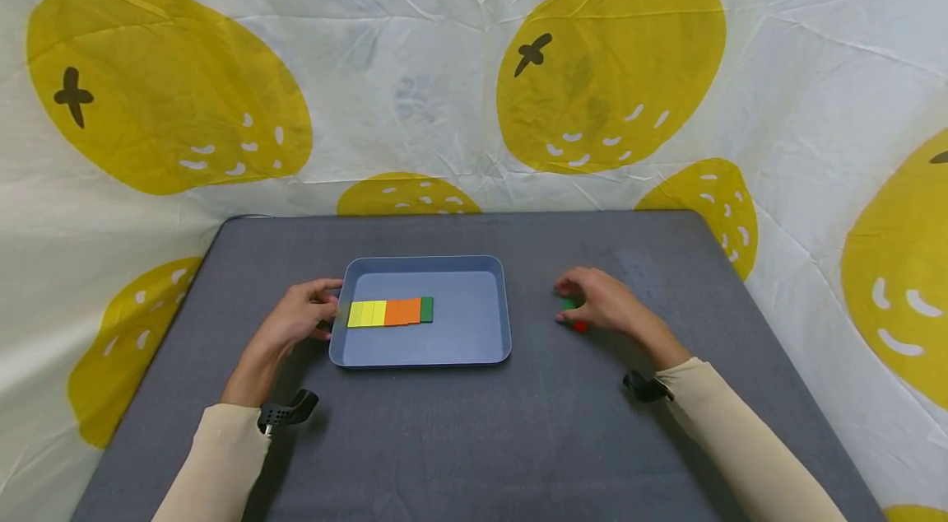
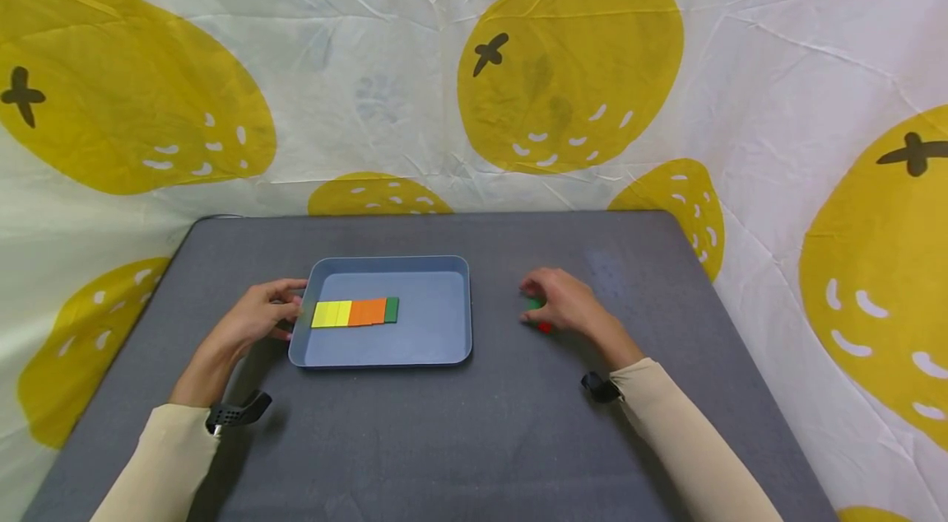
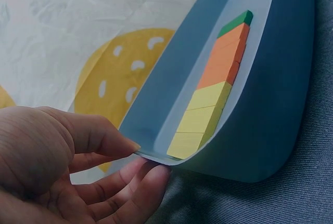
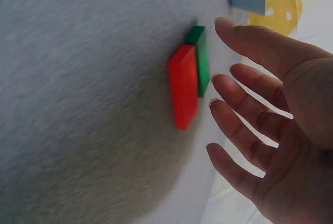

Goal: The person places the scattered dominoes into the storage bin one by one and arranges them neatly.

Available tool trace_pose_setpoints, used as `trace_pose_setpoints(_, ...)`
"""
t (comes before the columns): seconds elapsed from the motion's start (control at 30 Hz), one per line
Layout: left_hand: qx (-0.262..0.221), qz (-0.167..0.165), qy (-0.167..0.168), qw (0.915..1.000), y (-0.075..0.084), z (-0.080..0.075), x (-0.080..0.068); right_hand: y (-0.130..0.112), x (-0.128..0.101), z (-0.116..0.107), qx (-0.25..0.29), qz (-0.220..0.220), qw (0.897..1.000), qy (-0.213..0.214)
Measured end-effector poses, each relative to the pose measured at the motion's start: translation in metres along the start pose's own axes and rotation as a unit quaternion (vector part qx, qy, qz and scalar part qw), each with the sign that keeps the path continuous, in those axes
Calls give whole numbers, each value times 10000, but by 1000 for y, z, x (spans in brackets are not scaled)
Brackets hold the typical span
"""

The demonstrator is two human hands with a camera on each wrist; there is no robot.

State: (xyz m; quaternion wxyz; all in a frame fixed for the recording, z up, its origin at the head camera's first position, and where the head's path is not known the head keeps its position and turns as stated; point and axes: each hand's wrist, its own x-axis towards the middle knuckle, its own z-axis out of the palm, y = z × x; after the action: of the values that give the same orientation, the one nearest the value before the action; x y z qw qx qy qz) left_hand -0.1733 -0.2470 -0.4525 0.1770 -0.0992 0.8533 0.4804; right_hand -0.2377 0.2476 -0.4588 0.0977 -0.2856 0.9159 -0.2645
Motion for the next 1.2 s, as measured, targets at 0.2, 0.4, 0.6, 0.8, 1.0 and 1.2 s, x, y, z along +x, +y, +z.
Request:
trace_pose_setpoints(0.2, 11, -16, 8, 10000, 0, 0, 0, 6, -8, 2, -243, 282, 9993, 13)
trace_pose_setpoints(0.4, -7, 7, -13, 10000, -1, 0, 0, 6, -13, 3, -471, 253, 9985, 71)
trace_pose_setpoints(0.6, -36, -9, -24, 10000, 0, 0, 0, 5, -15, 4, -756, 282, 9967, 53)
trace_pose_setpoints(0.8, -63, 87, -57, 9999, -1, -1, 1, 5, -17, 6, -782, 226, 9966, 161)
trace_pose_setpoints(1.0, -73, 141, -93, 9998, -1, -2, 3, 2, -17, 5, -718, 205, 9971, 109)
trace_pose_setpoints(1.2, -28, 43, -51, 10000, 0, -1, 3, -2, -12, 3, -681, 141, 9976, 30)
